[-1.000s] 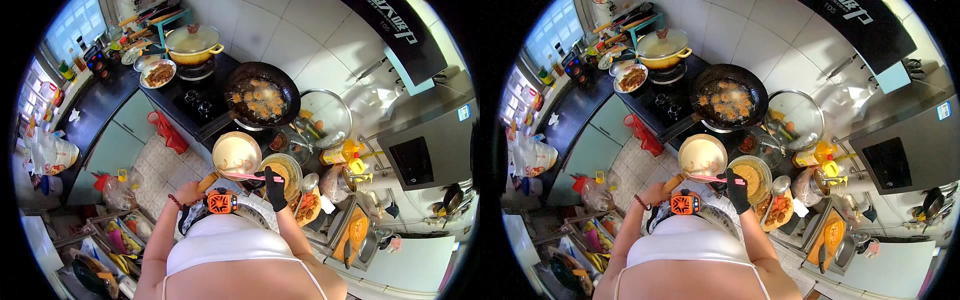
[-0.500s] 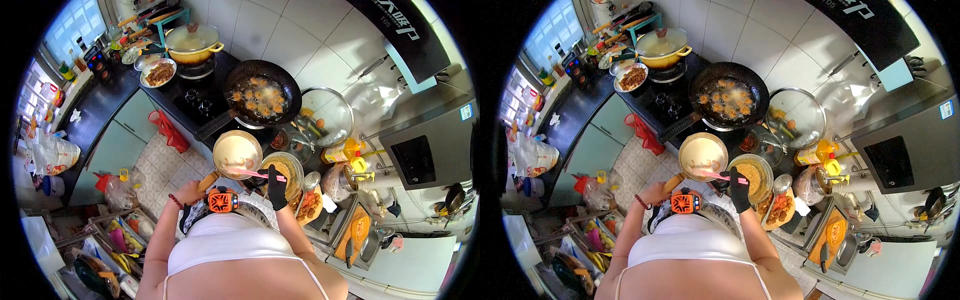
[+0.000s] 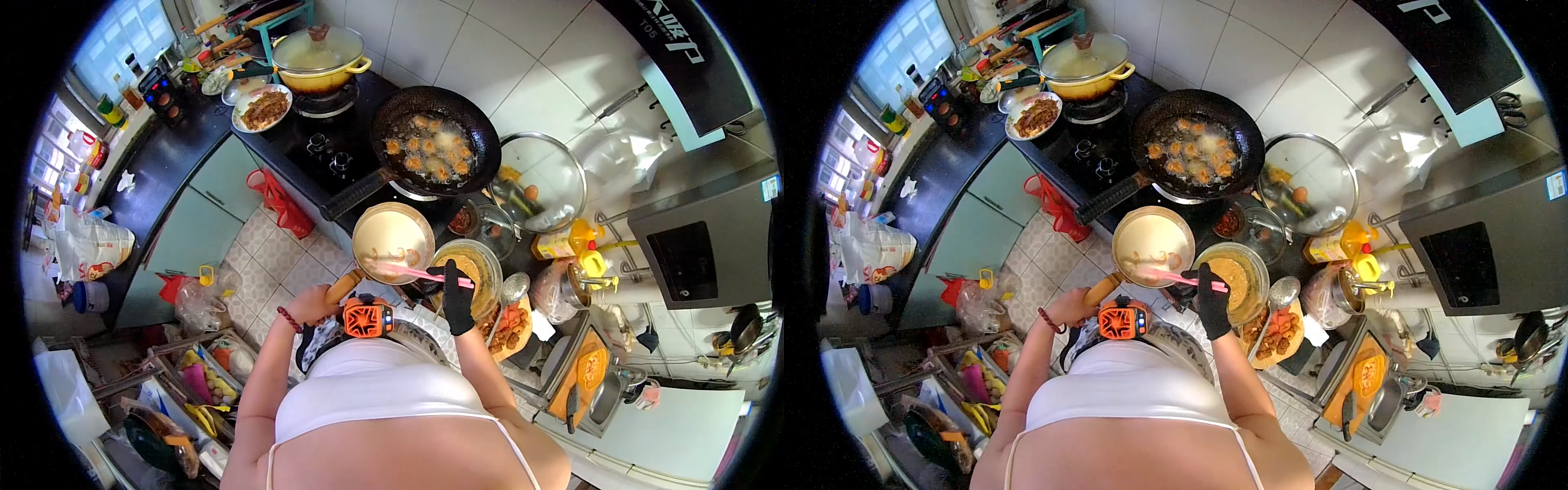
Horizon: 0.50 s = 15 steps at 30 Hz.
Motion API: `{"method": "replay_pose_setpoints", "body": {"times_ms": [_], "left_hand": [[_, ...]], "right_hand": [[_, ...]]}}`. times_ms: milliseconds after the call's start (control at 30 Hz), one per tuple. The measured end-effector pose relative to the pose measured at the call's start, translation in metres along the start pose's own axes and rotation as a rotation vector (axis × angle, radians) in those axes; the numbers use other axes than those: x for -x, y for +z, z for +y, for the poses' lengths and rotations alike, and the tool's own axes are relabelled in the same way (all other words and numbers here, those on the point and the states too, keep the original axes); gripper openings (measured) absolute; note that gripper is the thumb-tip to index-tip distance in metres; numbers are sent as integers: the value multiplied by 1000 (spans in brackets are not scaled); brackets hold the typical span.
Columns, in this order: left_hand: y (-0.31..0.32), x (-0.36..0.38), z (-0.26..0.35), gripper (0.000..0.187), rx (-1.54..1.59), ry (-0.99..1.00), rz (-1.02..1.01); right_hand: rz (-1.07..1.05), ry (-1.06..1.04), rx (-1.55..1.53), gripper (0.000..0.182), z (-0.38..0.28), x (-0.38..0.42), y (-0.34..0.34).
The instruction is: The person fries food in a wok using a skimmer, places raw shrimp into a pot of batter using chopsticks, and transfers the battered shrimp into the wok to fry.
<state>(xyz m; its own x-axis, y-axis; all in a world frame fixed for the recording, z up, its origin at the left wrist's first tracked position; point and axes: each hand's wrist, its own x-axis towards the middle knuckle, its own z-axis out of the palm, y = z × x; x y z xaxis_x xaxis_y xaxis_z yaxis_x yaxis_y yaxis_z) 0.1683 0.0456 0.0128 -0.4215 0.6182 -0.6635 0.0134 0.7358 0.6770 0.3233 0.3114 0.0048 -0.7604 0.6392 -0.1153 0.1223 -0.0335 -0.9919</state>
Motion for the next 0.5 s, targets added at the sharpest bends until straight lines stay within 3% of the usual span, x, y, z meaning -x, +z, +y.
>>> {"method": "replay_pose_setpoints", "body": {"times_ms": [500], "left_hand": [[-3, -3, 0, 24, 23, -27, -13]], "right_hand": [[44, 4, -104, 40, -11, -1, 2]]}}
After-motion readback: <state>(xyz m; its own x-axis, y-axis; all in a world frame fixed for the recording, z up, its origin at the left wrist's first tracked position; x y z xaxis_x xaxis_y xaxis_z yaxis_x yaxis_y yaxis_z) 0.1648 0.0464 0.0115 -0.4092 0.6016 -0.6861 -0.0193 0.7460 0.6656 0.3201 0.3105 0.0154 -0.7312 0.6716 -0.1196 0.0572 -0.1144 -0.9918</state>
